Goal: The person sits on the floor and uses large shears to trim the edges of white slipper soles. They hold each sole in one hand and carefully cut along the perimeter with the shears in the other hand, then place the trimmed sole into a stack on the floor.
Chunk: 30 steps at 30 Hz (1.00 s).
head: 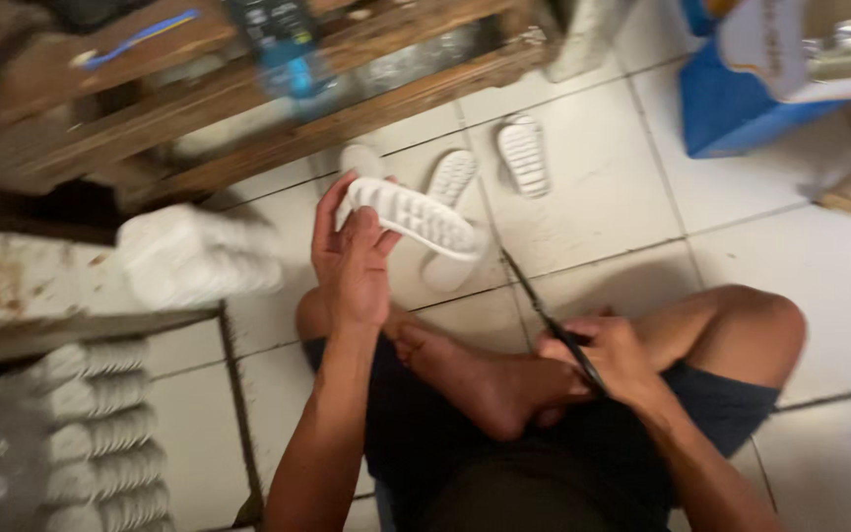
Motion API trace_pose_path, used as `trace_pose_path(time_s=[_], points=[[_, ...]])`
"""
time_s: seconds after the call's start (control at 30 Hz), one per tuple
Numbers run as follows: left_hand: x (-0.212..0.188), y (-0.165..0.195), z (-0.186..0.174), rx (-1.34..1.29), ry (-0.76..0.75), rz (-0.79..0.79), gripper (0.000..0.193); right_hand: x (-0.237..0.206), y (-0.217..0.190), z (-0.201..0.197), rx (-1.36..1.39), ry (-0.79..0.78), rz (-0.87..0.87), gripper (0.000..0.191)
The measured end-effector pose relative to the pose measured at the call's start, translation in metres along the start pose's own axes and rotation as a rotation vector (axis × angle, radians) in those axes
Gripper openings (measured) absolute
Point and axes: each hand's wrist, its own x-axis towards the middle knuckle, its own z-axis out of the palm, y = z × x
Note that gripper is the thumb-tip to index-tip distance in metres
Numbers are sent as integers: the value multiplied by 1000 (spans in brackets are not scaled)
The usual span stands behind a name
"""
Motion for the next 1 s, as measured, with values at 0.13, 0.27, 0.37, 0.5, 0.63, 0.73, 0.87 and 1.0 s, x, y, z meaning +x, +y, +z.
trace_pose_path(time_s=[0.13, 0.27, 0.37, 0.5, 0.63, 0.73, 0.87, 1.0], points=[[-19, 44, 27, -190, -137, -4, 57, -22, -46, -1, -172, 129, -543, 62], [-37, 56, 50, -156, -222, 0, 61, -46, -80, 3, -217, 208, -610, 65], [-46, 52, 60, -139, -248, -24, 63, -57, -95, 5, -282, 239, -494, 53], [-55, 45, 65, -11, -303, 24, 58, -63, -104, 3, -396, 293, -509, 40], [-64, 43, 70, 161, -342, 28, 56, -65, -108, 4, -337, 332, -682, 37], [-71, 40, 74, 215, -310, -27, 59, -67, -111, 5, -399, 413, -612, 35], [-76, 42, 72, 211, -310, -59, 61, -69, -120, -1, -451, 390, -685, 36], [-80, 40, 69, 160, -295, -124, 61, -72, -129, -5, -462, 356, -645, 33]])
